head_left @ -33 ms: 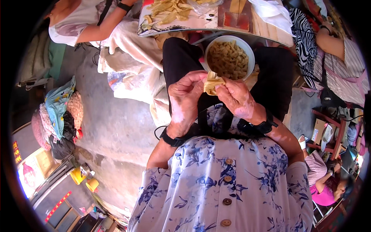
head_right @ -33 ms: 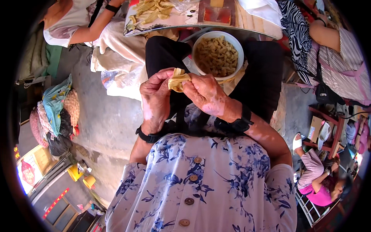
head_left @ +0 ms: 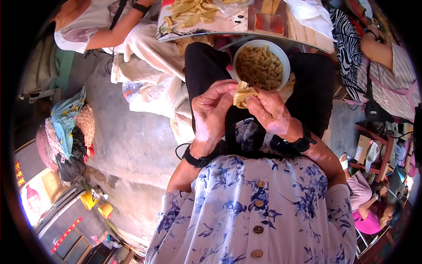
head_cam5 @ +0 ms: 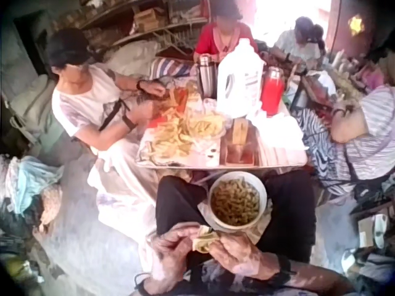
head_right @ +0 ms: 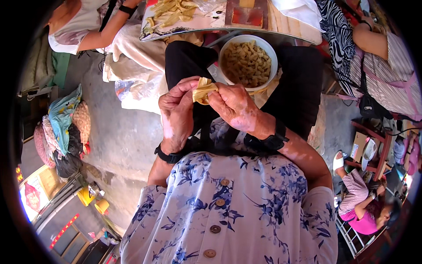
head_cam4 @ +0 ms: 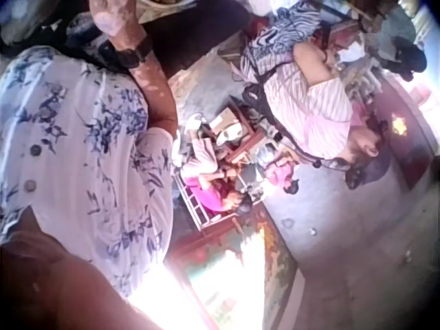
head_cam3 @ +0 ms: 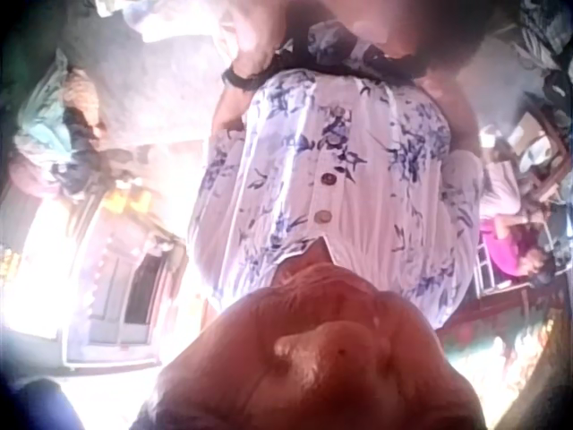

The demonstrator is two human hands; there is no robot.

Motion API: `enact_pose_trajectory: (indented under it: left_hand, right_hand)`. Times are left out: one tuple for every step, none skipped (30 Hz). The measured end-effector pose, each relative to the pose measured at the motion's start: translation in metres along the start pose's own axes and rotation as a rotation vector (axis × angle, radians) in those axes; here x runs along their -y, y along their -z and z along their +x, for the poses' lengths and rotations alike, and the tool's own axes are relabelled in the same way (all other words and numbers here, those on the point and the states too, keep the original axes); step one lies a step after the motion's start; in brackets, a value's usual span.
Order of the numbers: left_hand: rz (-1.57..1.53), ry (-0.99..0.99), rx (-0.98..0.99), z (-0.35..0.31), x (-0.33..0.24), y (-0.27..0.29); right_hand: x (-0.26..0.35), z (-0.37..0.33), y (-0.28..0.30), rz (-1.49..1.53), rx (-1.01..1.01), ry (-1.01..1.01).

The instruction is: The person folds and rolls small yellow skins or food wrappers by hand, placing each completed roll into a bowl.

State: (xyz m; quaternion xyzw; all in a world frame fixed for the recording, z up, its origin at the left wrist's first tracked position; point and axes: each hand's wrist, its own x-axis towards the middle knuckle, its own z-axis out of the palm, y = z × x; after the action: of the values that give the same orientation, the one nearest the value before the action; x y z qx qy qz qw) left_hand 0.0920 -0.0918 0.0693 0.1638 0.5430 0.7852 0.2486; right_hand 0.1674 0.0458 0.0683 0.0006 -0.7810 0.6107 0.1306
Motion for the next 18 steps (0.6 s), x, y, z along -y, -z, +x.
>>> enact_pose_trajectory:
  left_hand:
    - [0.001,0.008,-0.001,0.001,-0.004,0.000]
    - [0.063,-0.050,0.071,0.002,-0.009,-0.001]
    - [0.124,-0.109,0.142,0.002,-0.013,-0.001]
    - [0.111,-0.092,0.119,-0.001,-0.012,-0.007]
    - [0.112,-0.084,0.118,0.001,-0.010,-0.007]
    - [0.239,-0.097,0.129,0.002,-0.006,-0.005]
    - [0.365,-0.110,0.140,0.003,-0.005,-0.005]
    - [0.278,-0.035,0.087,0.002,-0.004,-0.008]
    - [0.280,-0.030,0.090,0.004,-0.005,-0.009]
    - [0.180,0.012,0.076,0.007,-0.006,-0.009]
    - [0.080,0.054,0.062,0.010,-0.006,-0.009]
    - [0.023,0.071,0.081,0.011,-0.005,-0.008]
    - [0.024,0.074,0.077,0.014,-0.004,-0.007]
    - [-0.060,0.105,0.110,0.018,-0.003,-0.006]
    - [-0.144,0.136,0.147,0.021,-0.002,-0.006]
    - [-0.144,0.139,0.146,0.021,-0.004,-0.007]
    - [-0.264,0.230,0.165,0.021,-0.009,-0.010]
    - [-0.385,0.321,0.184,0.021,-0.011,-0.011]
  right_hand:
    - [-0.002,0.000,0.003,0.009,0.020,-0.050]
    - [-0.004,0.001,0.004,0.018,0.039,-0.100]
    - [-0.008,0.002,0.004,0.023,0.039,-0.107]
    - [-0.014,0.002,0.002,0.027,0.007,-0.031]
    - [-0.018,0.003,0.001,0.032,-0.026,0.044]
    - [-0.014,0.004,0.003,0.036,-0.025,0.037]
    - [-0.005,0.007,0.006,0.069,0.007,-0.020]
    - [-0.001,0.008,0.007,0.102,0.039,-0.077]
    - [-0.004,0.008,0.007,0.104,0.035,-0.081]
    - [-0.008,0.006,0.008,0.064,0.048,-0.106]
    - [-0.011,0.006,0.008,0.023,0.061,-0.131]
    - [-0.011,0.006,0.009,0.027,0.063,-0.135]
    - [-0.010,0.006,0.009,0.017,0.054,-0.135]
    - [-0.009,0.007,0.010,0.008,0.045,-0.136]
    - [-0.009,0.007,0.011,0.010,0.045,-0.138]
    - [-0.008,0.008,0.012,0.021,0.028,-0.125]
    - [-0.008,0.008,0.013,0.032,0.010,-0.112]
    - [-0.008,0.007,0.013,0.034,0.011,-0.113]
